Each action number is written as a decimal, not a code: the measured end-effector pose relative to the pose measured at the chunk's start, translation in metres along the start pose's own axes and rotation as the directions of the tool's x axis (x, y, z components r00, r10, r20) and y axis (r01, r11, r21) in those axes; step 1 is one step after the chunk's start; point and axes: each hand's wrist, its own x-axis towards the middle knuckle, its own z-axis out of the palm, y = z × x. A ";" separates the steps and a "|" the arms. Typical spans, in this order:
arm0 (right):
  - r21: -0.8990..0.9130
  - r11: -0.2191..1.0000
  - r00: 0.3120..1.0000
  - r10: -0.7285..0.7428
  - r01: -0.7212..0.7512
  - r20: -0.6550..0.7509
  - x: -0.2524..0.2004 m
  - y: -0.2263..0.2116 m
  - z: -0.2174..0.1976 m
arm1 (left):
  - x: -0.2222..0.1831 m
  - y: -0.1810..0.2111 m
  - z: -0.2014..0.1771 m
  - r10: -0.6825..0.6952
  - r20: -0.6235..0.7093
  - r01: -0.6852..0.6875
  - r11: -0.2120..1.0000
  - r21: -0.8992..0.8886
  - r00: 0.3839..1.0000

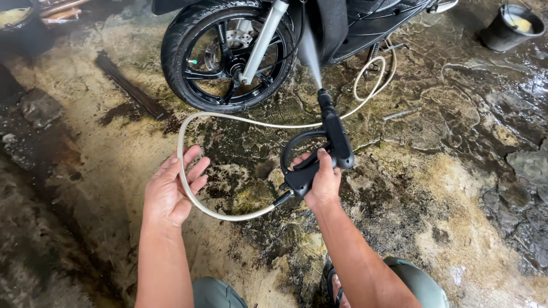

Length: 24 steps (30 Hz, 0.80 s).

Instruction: The person uses a high-pressure water spray gun to wash a black motorcycle. They systematically clean the front wheel, engine area, and body panels, moving around the vehicle to reach different sections. The person holds the spray gun in their right hand and manages the hose with their left hand.

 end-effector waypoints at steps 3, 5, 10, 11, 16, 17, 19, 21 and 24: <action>-0.003 1.000 1.000 0.011 -0.012 -0.027 -0.004 -0.002 0.005 | 0.002 0.001 0.000 -0.011 -0.004 0.011 1.000 0.022 1.000; -0.023 0.999 0.997 0.043 -0.045 -0.070 -0.004 -0.006 0.009 | 0.003 0.000 0.002 -0.017 -0.013 0.017 0.998 0.059 1.000; -0.050 0.999 0.998 0.008 -0.011 -0.067 -0.003 -0.016 0.010 | 0.004 -0.003 0.003 -0.028 0.011 0.026 0.996 0.085 1.000; -0.059 0.998 0.998 0.002 -0.005 -0.059 -0.006 -0.019 0.012 | 0.002 -0.003 0.005 -0.029 0.008 0.028 0.995 0.094 1.000; -0.197 0.975 0.994 0.103 -0.106 -0.024 -0.018 -0.034 0.016 | -0.003 -0.001 0.017 -0.055 -0.138 0.071 0.991 0.113 0.989; -0.211 0.969 0.990 0.114 -0.128 -0.076 -0.019 -0.034 0.016 | -0.002 -0.003 0.014 -0.052 -0.115 0.063 0.994 0.090 0.992; -0.193 0.975 0.994 0.099 -0.106 -0.043 -0.016 -0.030 0.012 | -0.001 -0.003 0.012 -0.046 -0.119 0.058 0.993 0.101 0.992; -0.176 0.981 0.996 0.085 -0.086 -0.011 -0.016 -0.030 0.011 | -0.002 -0.004 0.012 -0.041 -0.124 0.054 0.992 0.110 0.991; -0.193 0.975 0.993 0.106 -0.114 -0.049 -0.017 -0.030 0.014 | -0.004 -0.003 0.015 -0.047 -0.153 0.064 0.992 0.107 0.987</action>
